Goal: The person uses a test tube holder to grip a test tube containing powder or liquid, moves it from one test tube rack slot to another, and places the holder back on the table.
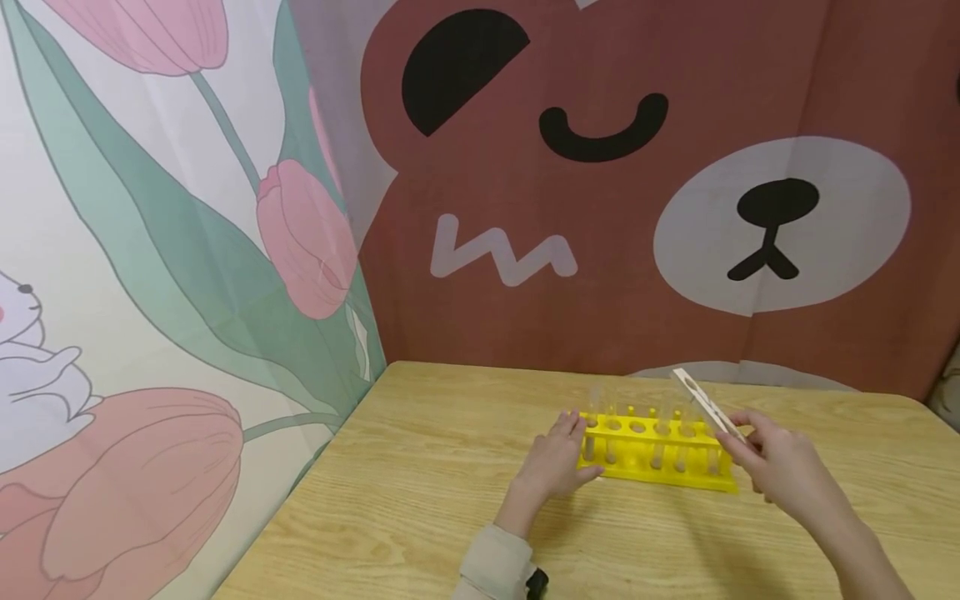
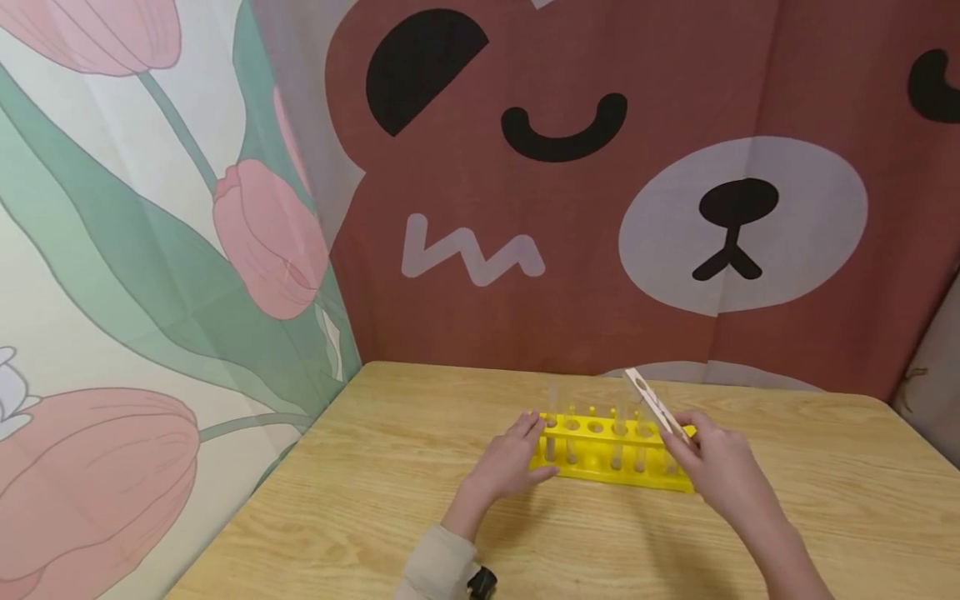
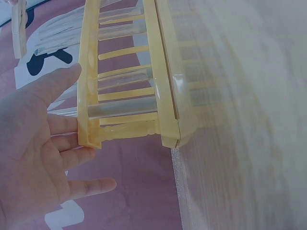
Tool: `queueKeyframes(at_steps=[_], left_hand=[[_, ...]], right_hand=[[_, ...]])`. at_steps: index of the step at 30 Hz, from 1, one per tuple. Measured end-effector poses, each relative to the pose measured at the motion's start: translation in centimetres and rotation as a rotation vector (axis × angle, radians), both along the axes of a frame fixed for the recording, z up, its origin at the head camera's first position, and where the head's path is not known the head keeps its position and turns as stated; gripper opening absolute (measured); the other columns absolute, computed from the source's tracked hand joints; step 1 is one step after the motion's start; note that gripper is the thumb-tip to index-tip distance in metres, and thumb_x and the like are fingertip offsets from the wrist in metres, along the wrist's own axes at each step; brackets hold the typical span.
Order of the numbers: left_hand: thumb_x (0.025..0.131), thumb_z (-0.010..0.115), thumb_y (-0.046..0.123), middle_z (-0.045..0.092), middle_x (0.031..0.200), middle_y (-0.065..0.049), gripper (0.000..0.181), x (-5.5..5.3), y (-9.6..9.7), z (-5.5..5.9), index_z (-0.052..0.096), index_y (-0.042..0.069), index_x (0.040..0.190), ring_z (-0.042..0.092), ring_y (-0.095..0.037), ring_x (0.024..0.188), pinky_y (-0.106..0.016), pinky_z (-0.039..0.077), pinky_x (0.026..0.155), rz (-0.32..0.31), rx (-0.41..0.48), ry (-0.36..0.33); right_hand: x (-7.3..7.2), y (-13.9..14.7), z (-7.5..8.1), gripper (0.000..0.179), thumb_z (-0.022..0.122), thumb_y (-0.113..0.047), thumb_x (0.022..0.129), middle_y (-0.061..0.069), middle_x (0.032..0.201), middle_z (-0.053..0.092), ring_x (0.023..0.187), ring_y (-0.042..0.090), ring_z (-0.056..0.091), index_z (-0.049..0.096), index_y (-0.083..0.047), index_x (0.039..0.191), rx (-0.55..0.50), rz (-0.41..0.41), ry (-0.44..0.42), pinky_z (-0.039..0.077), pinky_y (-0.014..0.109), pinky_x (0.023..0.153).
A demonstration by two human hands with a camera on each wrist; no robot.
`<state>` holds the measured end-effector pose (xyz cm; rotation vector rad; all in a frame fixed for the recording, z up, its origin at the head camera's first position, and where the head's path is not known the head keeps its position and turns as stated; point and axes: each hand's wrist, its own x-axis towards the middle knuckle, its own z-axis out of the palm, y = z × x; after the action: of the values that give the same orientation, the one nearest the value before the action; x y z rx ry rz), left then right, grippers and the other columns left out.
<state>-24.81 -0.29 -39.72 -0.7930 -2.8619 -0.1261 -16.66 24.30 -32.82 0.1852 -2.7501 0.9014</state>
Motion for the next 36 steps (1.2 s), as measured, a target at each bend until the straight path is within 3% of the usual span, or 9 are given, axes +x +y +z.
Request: queueKeyframes(at_steps=[15, 22, 29, 36], left_hand=[[0.085, 0.049, 0.053, 0.026, 0.144, -0.004, 0.073, 0.0, 0.1, 0.0, 0.031, 0.009, 0.140, 0.020, -0.016, 0.132, -0.037, 0.039, 0.091, 0.000, -0.020, 0.010], [0.085, 0.049, 0.052, 0.026, 0.144, -0.003, 0.072, -0.1, 0.1, 0.0, 0.031, 0.008, 0.140, 0.020, -0.016, 0.132, -0.037, 0.039, 0.092, 0.007, -0.017, -0.005], [0.085, 0.049, 0.053, 0.026, 0.144, -0.003, 0.072, -0.1, 0.2, 0.0, 0.031, 0.009, 0.140, 0.021, -0.016, 0.131, -0.037, 0.039, 0.091, 0.006, -0.025, -0.002], [0.085, 0.049, 0.053, 0.027, 0.143, -0.004, 0.073, -0.1, 0.1, 0.1, 0.032, 0.008, 0.139, 0.021, -0.016, 0.131, -0.037, 0.039, 0.091, 0.002, -0.028, 0.010]], right_hand=[[0.0, 1.0, -0.2, 0.037, 0.046, -0.025, 0.095, 0.001, 0.057, 0.046, 0.045, 0.016, 0.044, 0.044, 0.006, 0.114, 0.037, 0.008, -0.008, 0.040, 0.027, 0.039], [0.0, 1.7, -0.2, 0.034, 0.044, -0.021, 0.095, 0.001, 0.060, 0.048, 0.045, 0.014, 0.043, 0.043, 0.007, 0.114, 0.040, 0.018, 0.031, 0.038, 0.026, 0.039], [0.0, 2.0, 0.0, 0.041, 0.042, -0.030, 0.096, 0.001, 0.060, 0.049, 0.048, 0.015, 0.045, 0.043, 0.006, 0.116, 0.029, 0.015, -0.006, 0.039, 0.027, 0.041], [-0.1, 2.1, -0.1, 0.036, 0.046, -0.027, 0.094, 0.002, 0.066, 0.054, 0.053, 0.015, 0.049, 0.046, 0.005, 0.111, 0.009, 0.012, -0.023, 0.042, 0.026, 0.043]])
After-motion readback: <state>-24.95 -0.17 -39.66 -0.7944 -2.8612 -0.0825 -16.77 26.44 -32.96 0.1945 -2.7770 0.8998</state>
